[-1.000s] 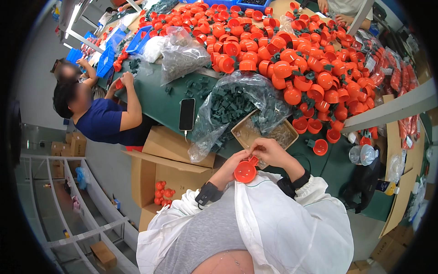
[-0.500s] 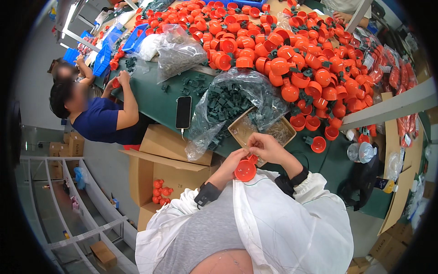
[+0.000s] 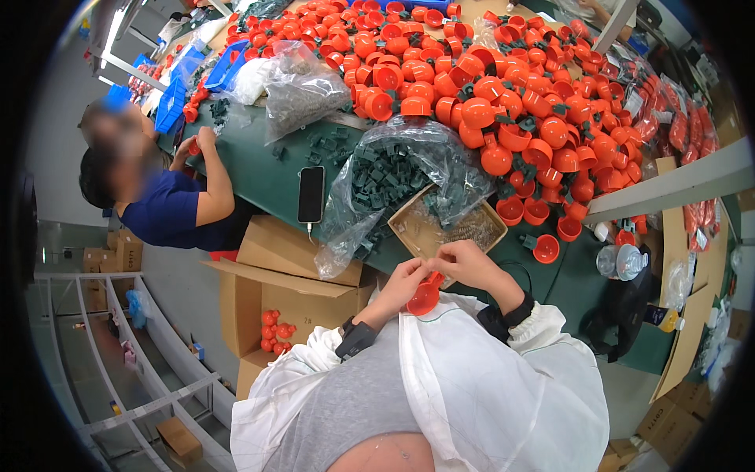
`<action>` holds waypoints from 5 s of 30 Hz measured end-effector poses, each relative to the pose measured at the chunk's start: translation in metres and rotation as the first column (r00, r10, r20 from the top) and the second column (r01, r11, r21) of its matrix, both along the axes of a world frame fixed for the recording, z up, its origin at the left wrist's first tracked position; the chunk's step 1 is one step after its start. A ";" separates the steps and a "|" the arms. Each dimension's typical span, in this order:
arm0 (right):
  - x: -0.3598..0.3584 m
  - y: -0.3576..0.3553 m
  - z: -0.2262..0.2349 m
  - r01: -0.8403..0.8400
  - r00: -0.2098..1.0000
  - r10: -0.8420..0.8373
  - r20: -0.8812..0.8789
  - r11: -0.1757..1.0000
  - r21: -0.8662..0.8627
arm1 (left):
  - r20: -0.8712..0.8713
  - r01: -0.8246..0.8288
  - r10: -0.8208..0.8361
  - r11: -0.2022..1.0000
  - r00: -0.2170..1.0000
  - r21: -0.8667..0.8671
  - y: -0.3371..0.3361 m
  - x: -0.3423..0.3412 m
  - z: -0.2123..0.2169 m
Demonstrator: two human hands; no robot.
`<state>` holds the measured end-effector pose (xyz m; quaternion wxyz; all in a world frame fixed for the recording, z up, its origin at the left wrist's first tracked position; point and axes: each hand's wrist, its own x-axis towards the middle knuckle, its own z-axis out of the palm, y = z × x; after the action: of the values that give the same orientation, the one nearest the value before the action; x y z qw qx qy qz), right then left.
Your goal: Assembling plastic components (red caps and green stems) in a factory setting.
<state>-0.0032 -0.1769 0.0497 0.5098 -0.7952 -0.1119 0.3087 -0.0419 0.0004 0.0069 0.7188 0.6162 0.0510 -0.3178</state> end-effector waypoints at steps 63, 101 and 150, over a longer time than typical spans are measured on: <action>0.019 -0.009 -0.019 0.071 0.975 -0.039 -0.221 0.988 0.138 | -0.010 -0.018 0.017 0.996 1.000 -0.088 -0.008 0.026 0.001; 0.035 -0.012 -0.005 0.612 0.789 -0.420 -0.449 0.604 0.511 | -0.593 -0.369 0.229 0.921 0.772 -0.125 -0.015 0.026 -0.013; 0.041 0.072 -0.090 0.259 0.814 -0.123 0.568 0.951 -0.166 | -0.217 -0.641 0.629 0.767 0.747 0.017 0.060 -0.027 -0.005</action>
<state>0.0381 -0.1050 -0.0407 0.3865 -0.9120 -0.1354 0.0245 -0.0692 0.0604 0.0022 0.7922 0.5035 0.3236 -0.1193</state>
